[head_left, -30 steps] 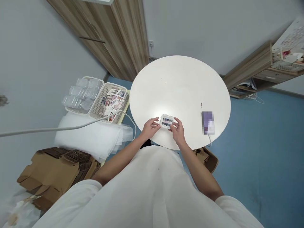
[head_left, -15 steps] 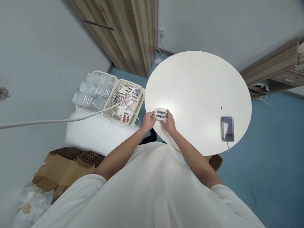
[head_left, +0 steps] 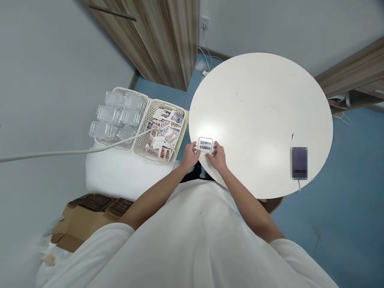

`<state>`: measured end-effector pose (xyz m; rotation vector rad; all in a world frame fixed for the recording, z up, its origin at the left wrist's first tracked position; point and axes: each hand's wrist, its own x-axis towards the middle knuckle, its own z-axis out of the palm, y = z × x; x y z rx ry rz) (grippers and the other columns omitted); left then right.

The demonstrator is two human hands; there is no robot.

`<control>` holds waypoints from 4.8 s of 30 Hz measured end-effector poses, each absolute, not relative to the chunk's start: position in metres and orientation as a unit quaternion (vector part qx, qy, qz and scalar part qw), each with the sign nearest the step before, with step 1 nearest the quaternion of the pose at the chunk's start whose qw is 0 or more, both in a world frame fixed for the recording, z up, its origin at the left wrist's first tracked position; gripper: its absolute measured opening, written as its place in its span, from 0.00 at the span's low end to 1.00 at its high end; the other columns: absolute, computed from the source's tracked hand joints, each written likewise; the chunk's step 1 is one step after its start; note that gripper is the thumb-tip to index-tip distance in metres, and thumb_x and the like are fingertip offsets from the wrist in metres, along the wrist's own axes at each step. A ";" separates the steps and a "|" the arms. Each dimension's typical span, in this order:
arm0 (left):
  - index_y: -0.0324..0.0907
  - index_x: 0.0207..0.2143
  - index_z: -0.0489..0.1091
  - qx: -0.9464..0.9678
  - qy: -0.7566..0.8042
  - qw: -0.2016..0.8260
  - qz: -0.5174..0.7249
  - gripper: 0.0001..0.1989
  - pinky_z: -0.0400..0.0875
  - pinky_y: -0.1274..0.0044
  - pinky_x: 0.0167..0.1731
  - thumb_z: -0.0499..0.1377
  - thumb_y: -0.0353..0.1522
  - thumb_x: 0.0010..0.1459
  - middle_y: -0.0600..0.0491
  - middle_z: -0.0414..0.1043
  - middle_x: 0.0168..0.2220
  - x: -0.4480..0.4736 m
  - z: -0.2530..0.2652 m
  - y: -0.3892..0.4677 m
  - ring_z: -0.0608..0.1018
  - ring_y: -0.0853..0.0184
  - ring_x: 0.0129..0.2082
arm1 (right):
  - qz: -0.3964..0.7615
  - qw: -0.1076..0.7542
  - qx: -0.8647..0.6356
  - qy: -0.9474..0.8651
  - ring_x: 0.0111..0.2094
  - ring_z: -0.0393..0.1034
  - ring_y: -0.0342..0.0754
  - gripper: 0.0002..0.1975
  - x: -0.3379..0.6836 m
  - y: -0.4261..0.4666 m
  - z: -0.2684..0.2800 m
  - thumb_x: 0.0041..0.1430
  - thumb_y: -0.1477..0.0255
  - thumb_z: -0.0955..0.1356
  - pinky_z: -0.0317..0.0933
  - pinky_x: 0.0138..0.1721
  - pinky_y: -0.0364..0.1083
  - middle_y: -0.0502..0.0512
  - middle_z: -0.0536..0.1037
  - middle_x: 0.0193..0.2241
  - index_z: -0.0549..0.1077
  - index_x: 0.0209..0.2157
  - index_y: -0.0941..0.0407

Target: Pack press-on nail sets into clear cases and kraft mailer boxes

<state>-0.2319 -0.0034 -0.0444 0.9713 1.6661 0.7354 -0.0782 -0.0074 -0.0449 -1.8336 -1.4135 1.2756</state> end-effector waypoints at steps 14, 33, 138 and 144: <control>0.41 0.49 0.65 0.417 0.673 0.503 0.346 0.22 0.68 0.74 0.41 0.56 0.26 0.49 0.46 0.62 0.47 -0.238 -0.048 0.023 0.69 0.63 0.45 | 0.570 0.302 -0.662 -0.381 0.37 0.70 0.47 0.30 -0.100 0.027 -0.036 0.46 0.71 0.66 0.64 0.42 0.49 0.58 0.63 0.52 0.61 0.54 0.54; 0.44 0.55 0.58 0.450 0.653 0.502 0.346 0.27 0.61 0.67 0.54 0.54 0.28 0.51 0.48 0.60 0.56 -0.242 -0.047 0.029 0.64 0.61 0.55 | 0.605 0.341 -0.595 -0.404 0.53 0.59 0.51 0.35 -0.109 0.028 -0.040 0.50 0.63 0.67 0.57 0.55 0.53 0.54 0.50 0.56 0.50 0.59 0.44; 0.39 0.34 0.69 -0.118 0.737 0.380 0.546 0.12 0.66 0.76 0.31 0.52 0.37 0.54 0.52 0.71 0.27 -0.381 -0.059 -0.186 0.73 0.67 0.30 | 0.446 0.012 -0.311 -0.839 0.49 0.64 0.51 0.18 -0.318 -0.059 -0.047 0.54 0.73 0.60 0.59 0.51 0.50 0.60 0.67 0.47 0.69 0.48 0.55; 0.38 0.48 0.65 -0.056 0.719 0.442 0.534 0.20 0.65 0.72 0.43 0.56 0.34 0.52 0.43 0.68 0.48 -0.381 -0.035 -0.201 0.73 0.64 0.43 | 0.318 0.000 -0.311 -0.896 0.55 0.59 0.51 0.26 -0.307 -0.037 -0.050 0.52 0.84 0.55 0.55 0.55 0.51 0.60 0.66 0.53 0.65 0.52 0.60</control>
